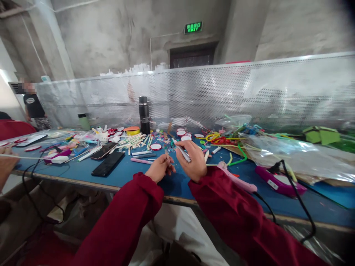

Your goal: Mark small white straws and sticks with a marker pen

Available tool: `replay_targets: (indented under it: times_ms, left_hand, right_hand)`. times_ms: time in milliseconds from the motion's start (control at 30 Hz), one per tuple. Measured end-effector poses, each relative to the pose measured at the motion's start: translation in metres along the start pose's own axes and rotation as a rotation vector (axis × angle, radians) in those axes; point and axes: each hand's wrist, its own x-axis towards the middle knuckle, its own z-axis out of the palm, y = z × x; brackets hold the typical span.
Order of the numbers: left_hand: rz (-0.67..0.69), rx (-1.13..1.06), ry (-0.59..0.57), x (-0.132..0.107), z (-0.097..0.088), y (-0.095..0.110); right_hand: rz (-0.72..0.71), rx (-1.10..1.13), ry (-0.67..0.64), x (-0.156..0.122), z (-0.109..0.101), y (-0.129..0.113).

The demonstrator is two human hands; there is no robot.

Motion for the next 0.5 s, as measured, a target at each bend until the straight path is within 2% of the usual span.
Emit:
replay_targets:
  times_ms: [167,300,500]
  left_hand:
    - [0.067,0.017,-0.043,0.02,0.0,0.017]
    - [0.123,-0.023,-0.039,0.045,0.0,0.025]
    - [0.033,-0.161,-0.034,0.062,0.013,0.003]
  right_hand:
    - [-0.066,0.005,0.014,0.021,-0.001,0.007]
    - [-0.018,-0.013,0.062,0.032,0.003,0.022]
    - [0.175,0.095,0.105,0.021,0.015,0.039]
